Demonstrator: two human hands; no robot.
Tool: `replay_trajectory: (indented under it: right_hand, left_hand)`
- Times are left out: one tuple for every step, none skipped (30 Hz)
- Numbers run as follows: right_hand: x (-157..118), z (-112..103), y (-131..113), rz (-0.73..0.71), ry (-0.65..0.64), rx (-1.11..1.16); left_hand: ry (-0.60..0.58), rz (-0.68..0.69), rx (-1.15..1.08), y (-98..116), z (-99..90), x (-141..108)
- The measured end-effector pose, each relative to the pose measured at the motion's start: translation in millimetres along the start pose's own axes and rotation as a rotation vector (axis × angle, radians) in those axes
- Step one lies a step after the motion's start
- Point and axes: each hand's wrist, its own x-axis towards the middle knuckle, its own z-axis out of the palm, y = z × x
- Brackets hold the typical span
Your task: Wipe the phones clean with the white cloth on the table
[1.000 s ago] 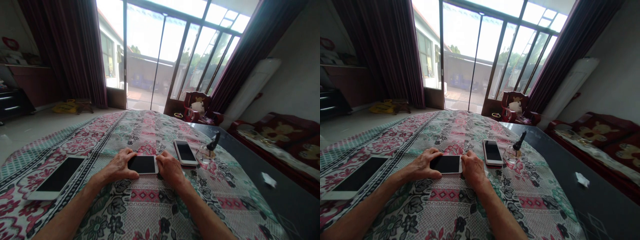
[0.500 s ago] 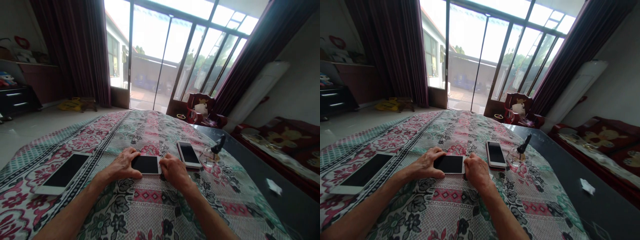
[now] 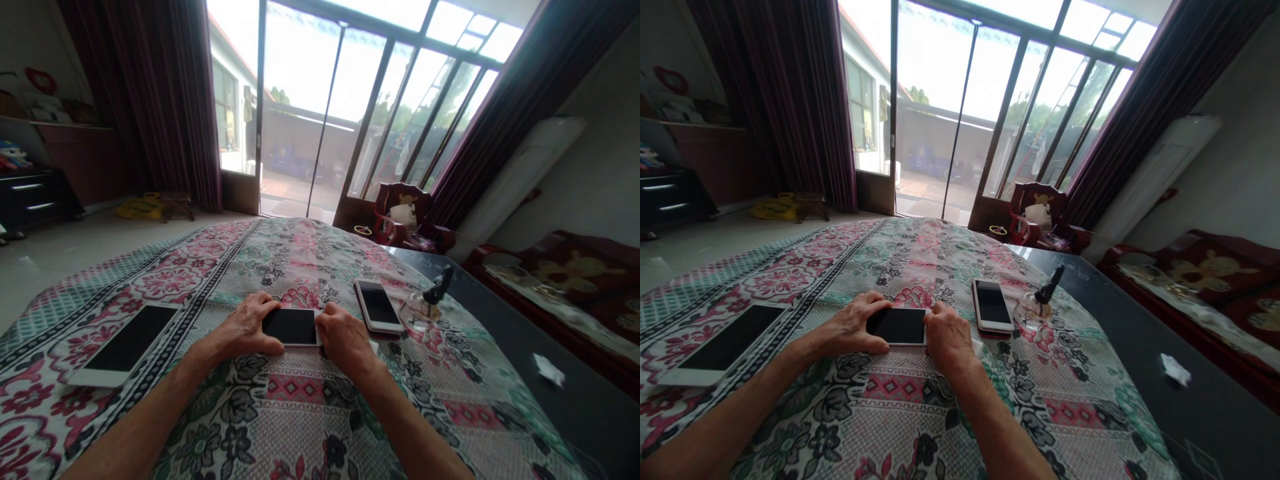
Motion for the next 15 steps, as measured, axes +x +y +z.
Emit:
replay_trajectory:
  right_hand:
    - [1.2,-0.1,0.4,0.002,0.014,0.006]
    - [2.2,-0.2,1.1,0.003,0.027,0.013]
    - [2.9,-0.4,1.8,-0.001,0.033,0.021]
    - [3.0,-0.7,2.6,-0.011,0.033,0.026]
    - [2.4,-1.1,3.4,-0.028,0.024,0.03]
    - [1.3,-1.6,4.2,-0.049,0.009,0.033]
    - [-0.1,-1.9,4.8,-0.069,-0.004,0.035]
    - [-1.5,-2.0,5.4,-0.087,-0.017,0.04]
    - [-2.6,-1.7,6.0,-0.098,-0.025,0.046]
    - [-3.2,-1.0,6.5,-0.099,-0.024,0.053]
    - [-3.2,0.1,7.0,-0.089,-0.016,0.059]
    - [-2.8,1.5,7.4,-0.071,-0.003,0.065]
    - [-1.9,2.9,7.6,-0.049,0.013,0.069]
    - [-0.9,4.2,7.6,-0.028,0.027,0.072]
    - [0.0,5.2,7.4,-0.011,0.038,0.072]
  left_hand:
    - [-0.001,-0.004,-0.002,0.0,0.2,0.0]
    - [0.0,-0.007,-0.002,-0.1,0.4,0.1]
    - [0.001,-0.009,-0.002,-0.1,0.8,0.1]
    - [0.005,-0.009,0.0,-0.2,1.2,0.1]
    - [0.008,-0.007,0.001,-0.2,1.6,0.1]
    - [0.009,-0.006,0.002,-0.3,1.8,0.1]
    - [0.008,-0.006,0.003,-0.4,1.7,0.0]
    - [0.005,-0.008,0.004,-0.7,1.3,-0.3]
    - [-0.003,-0.009,0.0,-1.2,0.5,-0.7]
    - [-0.017,-0.007,-0.008,-2.0,-0.7,-1.3]
    - [-0.038,0.0,-0.021,-3.2,-2.2,-2.2]
    - [-0.062,0.009,-0.038,-4.7,-4.0,-3.1]
    - [-0.088,0.02,-0.058,-6.4,-5.9,-4.2]
    - [-0.112,0.033,-0.079,-8.1,-7.8,-5.2]
    - [-0.131,0.045,-0.099,-9.5,-9.6,-6.1]
